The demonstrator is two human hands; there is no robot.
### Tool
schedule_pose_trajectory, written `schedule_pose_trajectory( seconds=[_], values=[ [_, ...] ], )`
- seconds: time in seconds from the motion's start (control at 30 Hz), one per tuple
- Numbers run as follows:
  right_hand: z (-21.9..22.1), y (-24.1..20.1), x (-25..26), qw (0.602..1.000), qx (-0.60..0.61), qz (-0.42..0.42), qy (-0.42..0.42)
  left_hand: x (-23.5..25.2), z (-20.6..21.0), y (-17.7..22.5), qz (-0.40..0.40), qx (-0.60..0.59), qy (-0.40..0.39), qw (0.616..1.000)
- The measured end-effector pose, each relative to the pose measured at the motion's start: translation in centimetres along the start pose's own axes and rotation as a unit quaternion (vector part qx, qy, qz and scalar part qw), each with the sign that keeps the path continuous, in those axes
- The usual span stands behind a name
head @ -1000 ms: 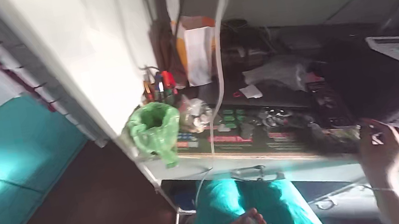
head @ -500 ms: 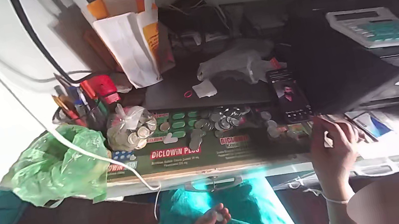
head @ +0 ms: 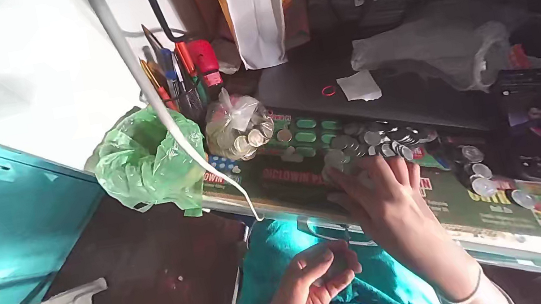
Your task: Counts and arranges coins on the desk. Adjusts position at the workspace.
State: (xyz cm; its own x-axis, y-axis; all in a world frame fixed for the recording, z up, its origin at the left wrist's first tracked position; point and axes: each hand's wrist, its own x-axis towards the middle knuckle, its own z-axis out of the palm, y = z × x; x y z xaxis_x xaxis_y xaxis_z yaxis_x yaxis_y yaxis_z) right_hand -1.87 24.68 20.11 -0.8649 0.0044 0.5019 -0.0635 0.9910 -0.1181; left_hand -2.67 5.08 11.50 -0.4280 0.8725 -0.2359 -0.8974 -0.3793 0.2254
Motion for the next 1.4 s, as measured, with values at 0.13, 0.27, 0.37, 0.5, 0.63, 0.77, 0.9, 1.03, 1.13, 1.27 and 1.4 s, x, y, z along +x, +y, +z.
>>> schedule_pose_trajectory(
  seconds=[0.13, 0.27, 0.37, 0.5, 0.63, 0.77, 0.9, 1.03, 1.13, 1.27, 1.4],
  values=[
    [-0.4, 0.1, -1.6, 1.000, -0.017, -0.021, -0.014, -0.4, 0.4, 0.7, 0.011, -0.005, -0.015, 1.000],
    [-0.8, 1.0, -4.6, 0.997, 0.058, -0.050, 0.030, -0.1, 0.2, 0.7, 0.015, -0.026, -0.009, 1.000],
    [-0.9, 1.3, -5.9, 0.992, 0.082, -0.042, 0.087, 0.2, 0.5, 0.6, 0.013, -0.022, -0.004, 1.000],
    [-3.0, 1.5, -6.4, 0.959, 0.197, 0.147, 0.139, 0.2, 1.0, 0.5, 0.010, -0.012, 0.005, 1.000],
    [-4.9, 2.1, -6.3, 0.869, 0.387, 0.264, 0.158, 0.3, 1.5, 0.2, 0.010, -0.002, 0.031, 0.999],
    [-5.4, 2.5, -7.0, 0.853, 0.418, 0.265, 0.164, 0.3, 1.4, -0.2, 0.005, 0.003, 0.024, 1.000],
    [-6.2, 4.2, -8.7, 0.931, 0.207, 0.248, 0.168, 0.1, 1.3, -0.3, 0.003, 0.017, 0.022, 1.000],
    [-8.3, 7.2, -9.9, 0.948, 0.022, 0.298, 0.111, -0.1, 0.8, -0.3, -0.002, 0.023, 0.035, 0.999],
    [-8.8, 7.9, -9.6, 0.948, -0.006, 0.306, 0.083, 0.0, 0.9, -0.5, -0.010, 0.022, 0.042, 0.999],
    [-8.3, 8.6, -8.4, 0.952, -0.046, 0.291, 0.081, 0.1, 1.3, -0.7, -0.015, 0.017, 0.027, 0.999],
    [-8.3, 8.0, -7.7, 0.952, -0.078, 0.273, 0.112, 0.0, 1.0, -0.7, -0.012, -0.001, 0.020, 1.000]
  ],
)
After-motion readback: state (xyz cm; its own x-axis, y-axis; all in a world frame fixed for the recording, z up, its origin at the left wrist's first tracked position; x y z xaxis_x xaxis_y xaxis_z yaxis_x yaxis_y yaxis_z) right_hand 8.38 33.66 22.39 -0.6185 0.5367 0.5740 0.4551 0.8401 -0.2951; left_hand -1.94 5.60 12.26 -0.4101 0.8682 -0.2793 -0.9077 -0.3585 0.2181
